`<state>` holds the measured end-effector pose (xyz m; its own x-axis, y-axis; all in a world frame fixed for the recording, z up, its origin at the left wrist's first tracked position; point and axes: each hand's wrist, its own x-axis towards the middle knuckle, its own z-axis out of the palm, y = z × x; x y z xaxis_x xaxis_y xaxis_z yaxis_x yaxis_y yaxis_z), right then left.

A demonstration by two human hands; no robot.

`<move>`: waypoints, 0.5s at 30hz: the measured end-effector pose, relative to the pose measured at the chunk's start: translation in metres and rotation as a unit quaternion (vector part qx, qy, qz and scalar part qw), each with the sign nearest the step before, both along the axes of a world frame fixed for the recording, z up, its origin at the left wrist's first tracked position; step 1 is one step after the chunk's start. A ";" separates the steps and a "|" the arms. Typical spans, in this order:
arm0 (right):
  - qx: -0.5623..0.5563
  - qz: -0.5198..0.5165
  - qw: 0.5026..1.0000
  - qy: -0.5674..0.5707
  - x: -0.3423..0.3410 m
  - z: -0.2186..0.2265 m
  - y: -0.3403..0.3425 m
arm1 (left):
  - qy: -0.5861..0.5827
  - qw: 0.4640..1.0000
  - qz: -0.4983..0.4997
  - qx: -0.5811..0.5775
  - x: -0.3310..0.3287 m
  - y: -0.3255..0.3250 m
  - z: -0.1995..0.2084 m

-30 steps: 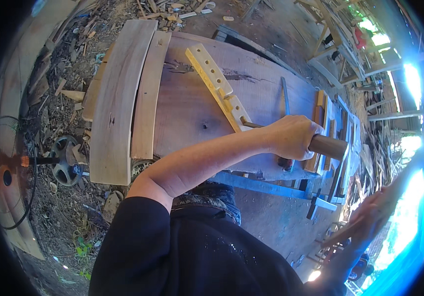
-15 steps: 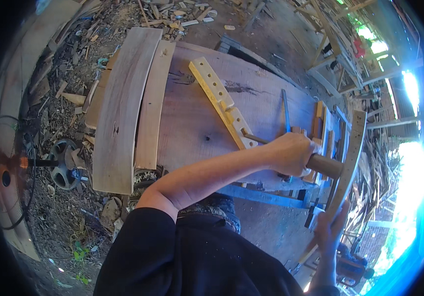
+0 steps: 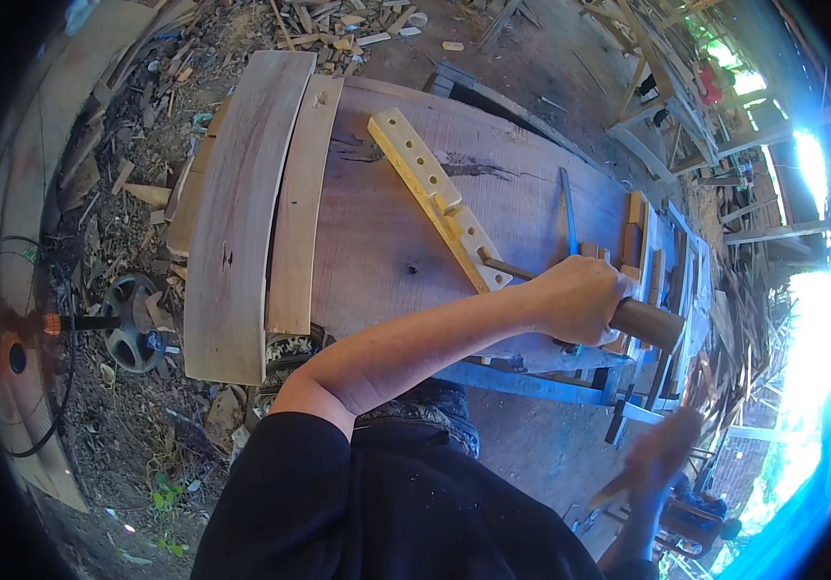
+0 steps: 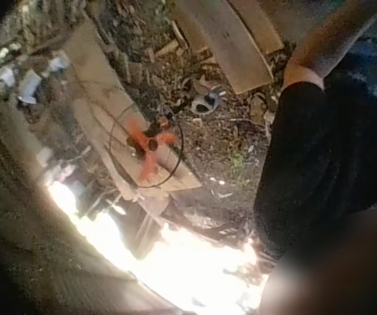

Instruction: Cutting and chiseling a mortise in a piece of wood using a hand saw and chisel.

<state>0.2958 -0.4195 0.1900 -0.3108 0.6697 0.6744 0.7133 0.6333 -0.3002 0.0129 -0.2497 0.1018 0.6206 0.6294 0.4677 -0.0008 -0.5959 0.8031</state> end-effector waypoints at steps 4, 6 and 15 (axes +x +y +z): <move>-0.494 -0.433 0.707 0.262 -0.074 0.005 -0.013 | 0.013 1.000 0.027 0.000 -0.004 0.006 -0.009; -0.282 -0.198 0.913 0.219 -0.092 0.026 -0.024 | 0.006 1.000 0.022 -0.004 -0.005 0.001 -0.009; -0.322 -0.251 0.886 0.221 -0.097 0.015 -0.027 | 0.017 0.999 0.032 0.015 -0.004 -0.001 -0.014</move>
<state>0.1984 -0.4461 0.2051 0.3335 0.9390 0.0834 0.5797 -0.1345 -0.8037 0.0091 -0.2502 0.0883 0.5961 0.6539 0.4659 0.0647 -0.6175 0.7839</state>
